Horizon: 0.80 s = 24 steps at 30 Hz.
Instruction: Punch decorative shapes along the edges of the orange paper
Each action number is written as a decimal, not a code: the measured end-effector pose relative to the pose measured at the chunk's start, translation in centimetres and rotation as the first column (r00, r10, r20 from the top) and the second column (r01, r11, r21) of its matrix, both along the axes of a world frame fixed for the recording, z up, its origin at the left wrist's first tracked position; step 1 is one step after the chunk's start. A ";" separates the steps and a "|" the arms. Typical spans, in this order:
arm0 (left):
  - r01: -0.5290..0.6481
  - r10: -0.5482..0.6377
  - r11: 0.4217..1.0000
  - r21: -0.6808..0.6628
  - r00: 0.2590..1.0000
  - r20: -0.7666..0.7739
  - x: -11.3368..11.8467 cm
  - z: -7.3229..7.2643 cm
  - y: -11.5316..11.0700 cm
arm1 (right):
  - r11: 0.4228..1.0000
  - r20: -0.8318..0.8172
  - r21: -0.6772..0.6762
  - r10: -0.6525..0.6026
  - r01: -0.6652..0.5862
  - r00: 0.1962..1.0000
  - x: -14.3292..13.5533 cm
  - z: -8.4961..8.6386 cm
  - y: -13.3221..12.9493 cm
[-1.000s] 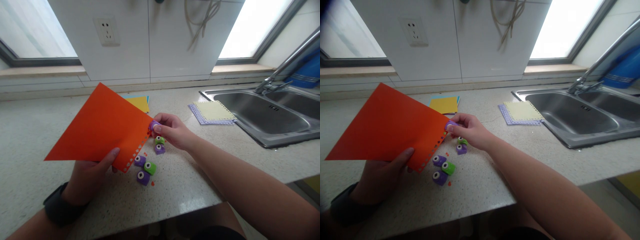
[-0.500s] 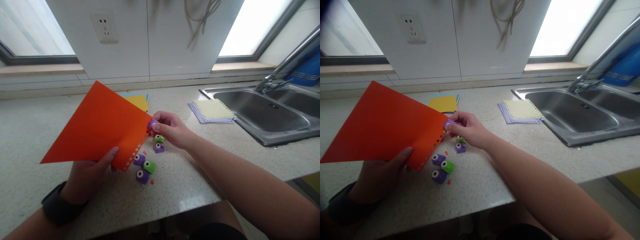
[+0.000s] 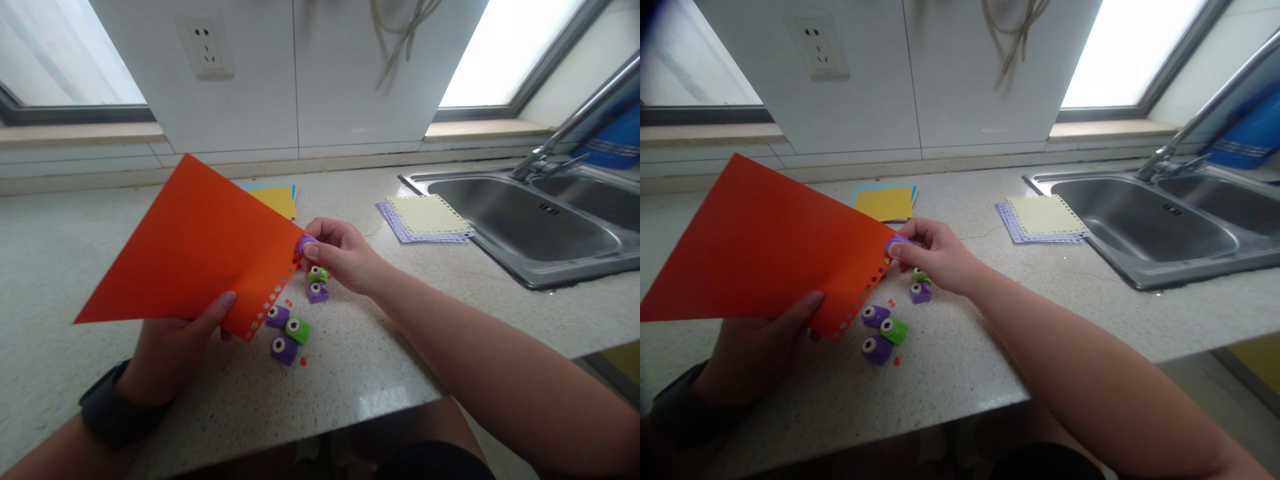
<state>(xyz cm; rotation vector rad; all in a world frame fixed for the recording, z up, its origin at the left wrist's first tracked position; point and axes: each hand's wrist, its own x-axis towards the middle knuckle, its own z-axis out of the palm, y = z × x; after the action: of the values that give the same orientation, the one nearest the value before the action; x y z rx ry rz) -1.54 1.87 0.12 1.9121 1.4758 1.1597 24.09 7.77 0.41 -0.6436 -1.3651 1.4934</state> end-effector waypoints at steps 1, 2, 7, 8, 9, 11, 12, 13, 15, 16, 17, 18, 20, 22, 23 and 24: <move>0.006 -0.005 1.000 0.004 1.000 -0.006 -0.1 0.0 0.1 | 1.000 -0.001 -0.001 0.000 0.000 1.000 0.0 0.0 0.0; 0.011 -0.011 1.000 0.005 1.000 -0.013 -0.2 -0.1 0.1 | 1.000 -0.003 0.000 0.000 0.000 1.000 0.0 0.0 0.0; 0.001 -0.001 1.000 -0.004 1.000 -0.017 -0.3 -0.2 0.2 | 1.000 -0.012 0.003 -0.002 0.003 1.000 0.0 -0.1 0.0; -0.005 0.004 1.000 -0.008 1.000 -0.008 -0.2 -0.2 0.1 | 1.000 -0.014 0.002 -0.004 0.004 1.000 0.0 -0.1 0.0; -0.010 0.010 1.000 -0.014 1.000 0.006 -0.1 -0.1 0.1 | 1.000 -0.015 0.003 -0.005 0.005 1.000 0.0 -0.1 0.0; -0.013 0.014 0.999 -0.034 0.999 0.032 0.0 -0.1 0.0 | 1.000 -0.011 0.008 -0.005 0.006 1.000 0.0 -0.2 0.1; -0.011 0.013 0.999 -0.043 0.999 0.038 0.0 -0.1 -0.1 | 1.000 -0.008 0.009 -0.006 0.006 1.000 -0.1 -0.2 0.0; -0.009 0.011 0.999 -0.047 0.999 0.042 -0.1 -0.1 -0.1 | 1.000 -0.005 0.010 -0.006 0.006 1.000 -0.1 -0.2 0.0; 0.001 0.001 0.999 -0.051 0.999 0.036 -0.2 -0.2 0.0 | 1.000 -0.006 0.009 -0.003 0.003 1.000 -0.1 -0.1 0.0; 0.006 -0.005 0.999 -0.047 1.000 0.031 -0.3 -0.2 0.0 | 1.000 -0.008 0.008 -0.002 0.002 1.000 -0.1 -0.1 0.0; 0.007 -0.006 0.999 -0.040 1.000 0.026 -0.4 -0.2 0.1 | 1.000 -0.009 0.006 -0.001 0.001 1.000 -0.1 -0.1 0.0; 0.009 -0.008 0.999 -0.034 1.000 0.020 -0.4 -0.2 0.1 | 1.000 -0.011 0.003 -0.001 0.001 1.000 -0.1 -0.1 0.0; 0.009 -0.009 1.000 -0.022 1.000 0.012 -0.4 -0.2 0.1 | 1.000 -0.016 -0.006 -0.001 0.001 1.000 0.0 -0.1 0.0; 0.009 -0.009 1.000 -0.020 1.000 0.006 -0.3 -0.2 0.2 | 1.000 -0.026 -0.018 -0.004 0.004 1.000 0.0 -0.1 0.0; 0.006 -0.006 1.000 -0.024 1.000 0.006 -0.2 -0.2 0.2 | 1.000 -0.032 -0.023 -0.006 0.005 0.999 0.0 -0.1 0.0; 0.006 -0.006 1.000 -0.030 1.000 0.006 -0.2 -0.2 0.2 | 1.000 -0.039 -0.026 -0.009 0.008 0.999 0.0 -0.2 0.1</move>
<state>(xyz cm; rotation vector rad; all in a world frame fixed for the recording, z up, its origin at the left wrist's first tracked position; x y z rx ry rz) -1.78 2.04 -0.08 1.8900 1.4751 1.1336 24.05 7.85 0.24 -0.6328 -1.3135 1.5119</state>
